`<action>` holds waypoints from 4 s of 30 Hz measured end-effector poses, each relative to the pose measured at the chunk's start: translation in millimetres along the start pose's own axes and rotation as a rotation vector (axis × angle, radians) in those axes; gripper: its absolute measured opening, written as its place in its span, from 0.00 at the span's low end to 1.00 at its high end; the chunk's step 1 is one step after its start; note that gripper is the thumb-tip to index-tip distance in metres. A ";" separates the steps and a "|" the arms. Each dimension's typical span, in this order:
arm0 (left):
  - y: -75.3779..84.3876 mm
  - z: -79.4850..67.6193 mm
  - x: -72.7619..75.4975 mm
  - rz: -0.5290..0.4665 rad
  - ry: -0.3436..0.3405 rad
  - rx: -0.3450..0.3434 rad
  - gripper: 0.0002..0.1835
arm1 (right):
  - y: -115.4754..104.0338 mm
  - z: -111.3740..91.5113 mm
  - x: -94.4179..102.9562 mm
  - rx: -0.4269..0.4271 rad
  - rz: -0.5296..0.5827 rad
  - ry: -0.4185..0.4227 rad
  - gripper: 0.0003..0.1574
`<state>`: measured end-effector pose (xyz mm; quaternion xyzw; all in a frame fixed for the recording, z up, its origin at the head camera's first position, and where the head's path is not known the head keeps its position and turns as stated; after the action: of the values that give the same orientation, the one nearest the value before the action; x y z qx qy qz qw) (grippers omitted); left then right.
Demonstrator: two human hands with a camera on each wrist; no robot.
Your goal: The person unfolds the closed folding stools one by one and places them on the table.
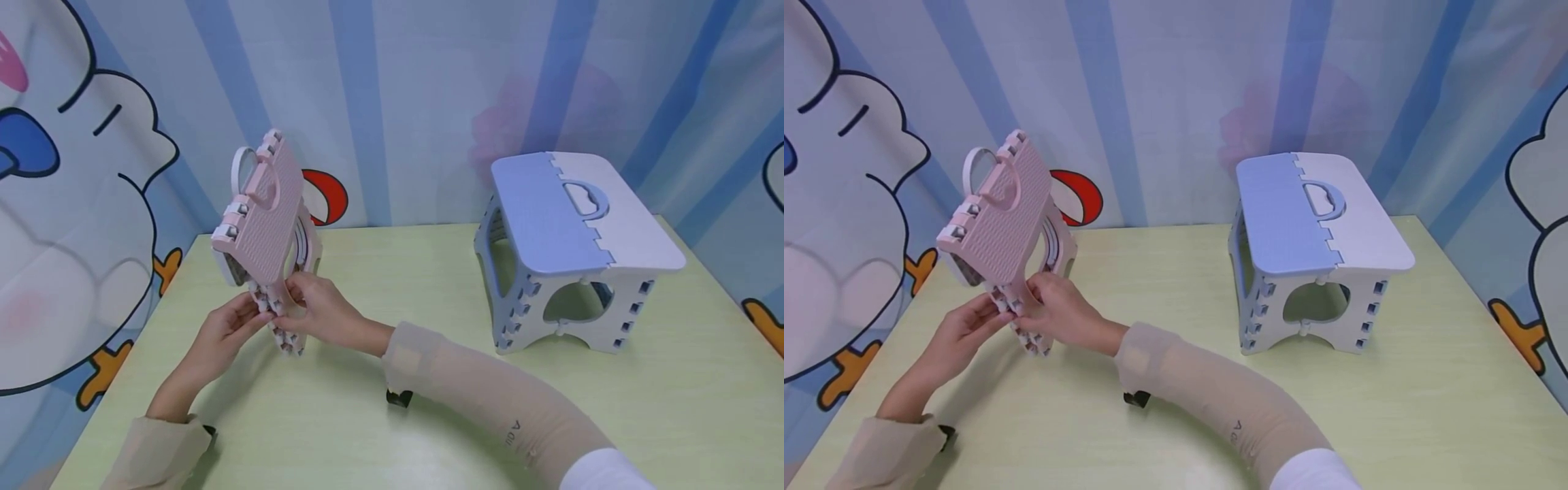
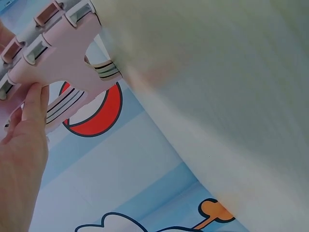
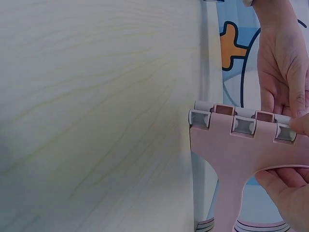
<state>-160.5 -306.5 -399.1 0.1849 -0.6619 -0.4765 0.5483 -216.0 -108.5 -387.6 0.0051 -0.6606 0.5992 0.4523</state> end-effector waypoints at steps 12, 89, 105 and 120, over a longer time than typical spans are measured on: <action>0.9 -0.7 0.7 0.024 0.004 0.008 0.26 | 0.6 -5.2 3.5 -0.006 0.034 -0.022 0.24; -0.3 -3.1 -0.2 0.049 0.007 0.014 0.26 | 14.5 -34.0 26.8 0.014 0.043 -0.024 0.20; 1.8 -2.7 -1.7 0.062 0.012 0.027 0.26 | 15.9 -39.1 33.0 0.020 0.059 -0.037 0.19; -2.2 -2.0 -0.8 0.071 0.001 0.005 0.25 | 19.1 -45.9 37.2 0.035 0.055 -0.040 0.20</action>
<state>-159.0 -307.9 -401.5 0.1630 -0.6689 -0.4549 0.5648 -221.3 -46.6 -386.1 0.0068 -0.6589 0.6224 0.4224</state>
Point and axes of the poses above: each hand's wrist, its own z-axis towards the middle knuckle, its own x-axis out of the back of the hand, y = z × x, the point moved 1 cm from there along z, towards the middle knuckle, and after that the axes turned 13 degrees about -y, right-handed, at the moved point
